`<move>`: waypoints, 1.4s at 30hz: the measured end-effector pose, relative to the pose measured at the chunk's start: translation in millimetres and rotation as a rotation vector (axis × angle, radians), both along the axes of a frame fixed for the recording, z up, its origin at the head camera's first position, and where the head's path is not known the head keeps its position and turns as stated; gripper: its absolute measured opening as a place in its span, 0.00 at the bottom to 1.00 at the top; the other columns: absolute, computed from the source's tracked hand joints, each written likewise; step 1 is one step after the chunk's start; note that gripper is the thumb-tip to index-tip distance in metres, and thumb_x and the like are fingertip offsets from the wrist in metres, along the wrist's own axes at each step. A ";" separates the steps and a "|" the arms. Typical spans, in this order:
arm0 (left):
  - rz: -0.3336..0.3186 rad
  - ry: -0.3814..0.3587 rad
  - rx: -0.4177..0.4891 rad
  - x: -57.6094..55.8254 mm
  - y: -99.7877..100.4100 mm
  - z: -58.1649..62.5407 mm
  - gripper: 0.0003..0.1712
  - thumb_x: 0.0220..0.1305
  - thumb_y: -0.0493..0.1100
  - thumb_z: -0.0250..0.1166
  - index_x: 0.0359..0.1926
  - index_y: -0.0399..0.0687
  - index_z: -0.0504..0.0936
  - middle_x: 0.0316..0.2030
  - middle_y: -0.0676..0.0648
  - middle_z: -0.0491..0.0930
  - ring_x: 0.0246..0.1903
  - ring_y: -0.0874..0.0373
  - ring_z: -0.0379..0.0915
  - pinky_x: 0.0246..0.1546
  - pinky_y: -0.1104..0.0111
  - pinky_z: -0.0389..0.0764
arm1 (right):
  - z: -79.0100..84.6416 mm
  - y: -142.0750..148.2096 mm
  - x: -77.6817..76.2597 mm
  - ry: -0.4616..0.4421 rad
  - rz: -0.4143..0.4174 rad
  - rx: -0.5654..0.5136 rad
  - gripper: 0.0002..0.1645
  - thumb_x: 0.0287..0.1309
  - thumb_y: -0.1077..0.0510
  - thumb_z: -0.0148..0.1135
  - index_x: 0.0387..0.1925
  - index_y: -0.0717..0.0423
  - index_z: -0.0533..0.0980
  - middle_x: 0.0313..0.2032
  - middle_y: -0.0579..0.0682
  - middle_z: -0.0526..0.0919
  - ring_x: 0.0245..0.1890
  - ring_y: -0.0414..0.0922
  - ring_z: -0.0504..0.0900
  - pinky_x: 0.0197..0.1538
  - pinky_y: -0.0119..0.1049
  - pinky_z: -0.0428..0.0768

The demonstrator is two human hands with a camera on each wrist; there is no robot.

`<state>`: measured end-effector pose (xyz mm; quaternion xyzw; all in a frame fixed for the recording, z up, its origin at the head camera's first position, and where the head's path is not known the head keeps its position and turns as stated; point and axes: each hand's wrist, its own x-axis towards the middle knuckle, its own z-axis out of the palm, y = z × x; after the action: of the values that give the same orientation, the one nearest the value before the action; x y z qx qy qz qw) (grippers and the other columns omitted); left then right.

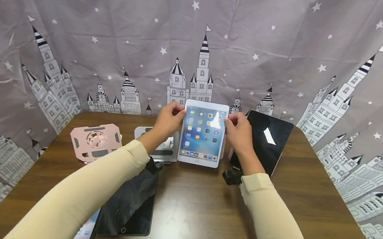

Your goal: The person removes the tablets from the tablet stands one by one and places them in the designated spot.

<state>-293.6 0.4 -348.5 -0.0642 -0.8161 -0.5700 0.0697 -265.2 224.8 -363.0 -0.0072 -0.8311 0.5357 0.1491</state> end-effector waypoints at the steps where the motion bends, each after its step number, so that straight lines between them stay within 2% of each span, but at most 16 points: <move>1: 0.000 -0.003 0.001 1.6 -1.0 -0.1 0.05 0.71 0.40 0.60 0.41 0.42 0.78 0.39 0.46 0.77 0.42 0.53 0.71 0.43 0.64 0.75 | -0.1 -0.9 1.7 0.002 0.007 -0.006 0.12 0.72 0.60 0.52 0.47 0.68 0.70 0.39 0.60 0.75 0.38 0.56 0.78 0.39 0.39 0.83; 7: 0.000 -0.027 0.041 11.1 -8.5 -3.8 0.05 0.70 0.39 0.61 0.40 0.40 0.78 0.38 0.45 0.76 0.40 0.54 0.71 0.42 0.64 0.75 | -2.1 -5.1 11.0 -0.019 0.042 -0.023 0.13 0.73 0.59 0.52 0.47 0.68 0.69 0.40 0.60 0.74 0.39 0.59 0.77 0.35 0.31 0.81; 10: -0.002 -0.042 0.053 15.0 -11.4 -7.0 0.05 0.70 0.39 0.61 0.41 0.40 0.78 0.38 0.45 0.76 0.40 0.54 0.71 0.42 0.64 0.75 | -3.5 -7.5 15.1 -0.034 0.050 -0.034 0.13 0.73 0.59 0.52 0.47 0.68 0.69 0.40 0.60 0.74 0.40 0.59 0.77 0.38 0.37 0.83; 14: -0.012 -0.060 0.063 20.1 -15.7 -12.5 0.06 0.71 0.38 0.60 0.42 0.39 0.78 0.40 0.44 0.76 0.41 0.53 0.71 0.42 0.64 0.78 | -8.0 -10.2 19.4 -0.040 0.066 -0.058 0.13 0.73 0.60 0.52 0.47 0.69 0.70 0.40 0.61 0.74 0.40 0.61 0.77 0.37 0.36 0.82; 16: -0.019 -0.087 0.079 23.8 -17.9 -14.7 0.06 0.71 0.38 0.60 0.43 0.39 0.78 0.41 0.44 0.76 0.41 0.53 0.72 0.43 0.63 0.79 | -11.3 -11.1 21.7 -0.047 0.073 -0.058 0.13 0.73 0.59 0.52 0.46 0.68 0.70 0.40 0.61 0.74 0.39 0.62 0.77 0.34 0.32 0.81; 23: -0.012 -0.191 0.136 35.9 -24.0 -22.5 0.07 0.71 0.39 0.60 0.44 0.40 0.79 0.41 0.43 0.75 0.40 0.53 0.73 0.42 0.63 0.81 | -20.2 -14.6 32.3 -0.086 0.096 -0.051 0.11 0.72 0.61 0.53 0.45 0.68 0.70 0.38 0.62 0.74 0.35 0.59 0.77 0.32 0.31 0.80; 25: -0.014 -0.210 0.152 39.2 -25.7 -24.8 0.06 0.71 0.39 0.60 0.44 0.39 0.78 0.40 0.43 0.75 0.40 0.53 0.73 0.43 0.62 0.81 | -21.9 -15.6 34.8 -0.099 0.101 -0.053 0.10 0.72 0.62 0.53 0.45 0.68 0.70 0.38 0.62 0.75 0.35 0.58 0.77 0.32 0.32 0.81; 28: -0.024 -0.223 0.156 45.1 -28.8 -28.3 0.06 0.71 0.38 0.60 0.44 0.39 0.78 0.40 0.42 0.74 0.39 0.52 0.73 0.45 0.58 0.82 | -24.2 -16.8 38.9 -0.118 0.104 -0.037 0.10 0.72 0.62 0.53 0.44 0.68 0.71 0.39 0.63 0.75 0.34 0.57 0.78 0.36 0.40 0.84; 32: -0.036 -0.238 0.160 54.1 -34.4 -34.6 0.06 0.71 0.37 0.60 0.44 0.37 0.77 0.39 0.42 0.74 0.37 0.51 0.73 0.46 0.54 0.81 | -27.9 -19.4 45.9 -0.164 0.106 -0.010 0.10 0.72 0.61 0.53 0.45 0.66 0.71 0.40 0.63 0.75 0.37 0.60 0.79 0.42 0.51 0.84; 35: -0.037 -0.253 0.168 60.1 -38.4 -38.8 0.06 0.71 0.36 0.60 0.43 0.36 0.77 0.39 0.42 0.74 0.35 0.53 0.72 0.41 0.58 0.81 | -31.6 -22.7 51.1 -0.189 0.112 -0.007 0.09 0.72 0.61 0.52 0.46 0.66 0.71 0.40 0.62 0.75 0.38 0.61 0.79 0.43 0.52 0.83; 38: -0.029 -0.260 0.155 65.4 -41.7 -40.9 0.05 0.70 0.37 0.61 0.42 0.37 0.78 0.37 0.42 0.74 0.33 0.54 0.72 0.37 0.63 0.82 | -34.8 -25.9 55.5 -0.190 0.122 -0.003 0.09 0.72 0.62 0.52 0.45 0.66 0.71 0.39 0.62 0.75 0.36 0.58 0.78 0.42 0.51 0.83; 42: -0.029 -0.245 0.107 71.7 -45.6 -42.1 0.05 0.69 0.36 0.62 0.42 0.38 0.78 0.36 0.41 0.74 0.33 0.53 0.73 0.37 0.63 0.83 | -38.3 -28.1 59.9 -0.204 0.131 0.007 0.08 0.72 0.61 0.53 0.45 0.65 0.71 0.39 0.61 0.75 0.35 0.55 0.78 0.41 0.49 0.84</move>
<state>-221.9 -45.2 -390.6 -0.0020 -0.7859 -0.6174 -0.0351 -205.2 196.7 -401.4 -0.0071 -0.8426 0.5378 0.0284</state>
